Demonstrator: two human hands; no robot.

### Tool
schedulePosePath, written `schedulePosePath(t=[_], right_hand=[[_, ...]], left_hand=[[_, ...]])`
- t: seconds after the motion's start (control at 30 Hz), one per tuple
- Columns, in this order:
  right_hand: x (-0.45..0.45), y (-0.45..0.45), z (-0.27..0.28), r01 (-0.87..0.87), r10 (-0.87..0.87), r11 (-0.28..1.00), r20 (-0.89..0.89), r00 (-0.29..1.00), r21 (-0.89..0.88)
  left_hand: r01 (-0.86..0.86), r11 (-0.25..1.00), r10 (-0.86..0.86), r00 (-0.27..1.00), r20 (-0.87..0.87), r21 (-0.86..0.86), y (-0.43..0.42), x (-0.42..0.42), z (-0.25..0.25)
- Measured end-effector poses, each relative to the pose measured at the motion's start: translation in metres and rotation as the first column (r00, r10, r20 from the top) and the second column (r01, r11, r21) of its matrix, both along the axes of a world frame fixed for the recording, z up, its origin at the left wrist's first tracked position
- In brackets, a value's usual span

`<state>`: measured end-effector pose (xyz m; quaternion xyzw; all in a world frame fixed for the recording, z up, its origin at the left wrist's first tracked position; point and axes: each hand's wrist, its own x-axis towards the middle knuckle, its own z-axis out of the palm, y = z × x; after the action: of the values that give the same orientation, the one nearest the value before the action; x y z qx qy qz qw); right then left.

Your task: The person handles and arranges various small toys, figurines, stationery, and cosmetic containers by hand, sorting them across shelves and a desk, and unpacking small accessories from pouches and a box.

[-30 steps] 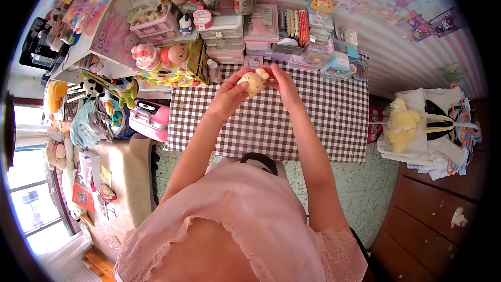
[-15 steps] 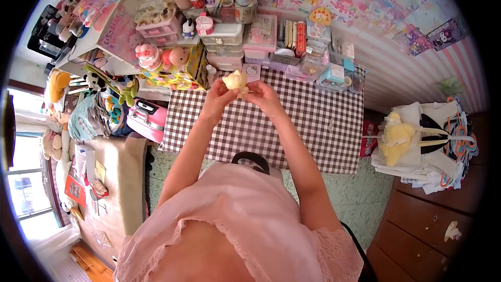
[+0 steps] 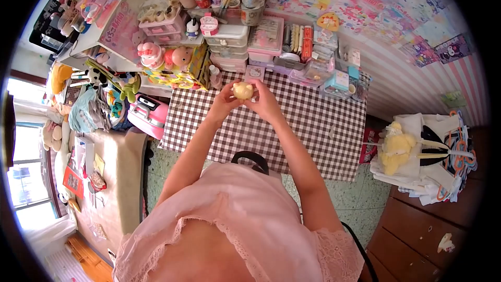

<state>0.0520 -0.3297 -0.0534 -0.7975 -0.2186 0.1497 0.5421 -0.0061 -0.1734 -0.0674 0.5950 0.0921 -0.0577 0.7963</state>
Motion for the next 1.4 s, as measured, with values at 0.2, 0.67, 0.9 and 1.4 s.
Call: schedulePosePath(t=[0.2,0.67,0.9,1.4], right_hand=[[0.030,0.047,-0.039,0.035,-0.016,0.984,0.111,0.994,-0.175],[0.054,0.091,-0.081,0.133,0.050,0.930,0.476,0.878,-0.343],[0.050,0.092,-0.078,0.112,0.077,0.939,0.520,0.851,-0.324],[0.045,0.090,-0.067,0.088,0.090,0.932,0.459,0.884,-0.351]], left_hand=[[-0.194,0.958,0.235,0.953,-0.191,0.210,0.022,-0.021,-0.023],[-0.233,0.962,0.270,0.896,-0.352,0.144,0.074,-0.059,-0.029],[-0.139,0.982,0.177,0.921,-0.348,0.129,0.068,-0.045,-0.024],[-0.126,0.984,0.159,0.938,-0.307,0.123,0.076,-0.049,-0.022]])
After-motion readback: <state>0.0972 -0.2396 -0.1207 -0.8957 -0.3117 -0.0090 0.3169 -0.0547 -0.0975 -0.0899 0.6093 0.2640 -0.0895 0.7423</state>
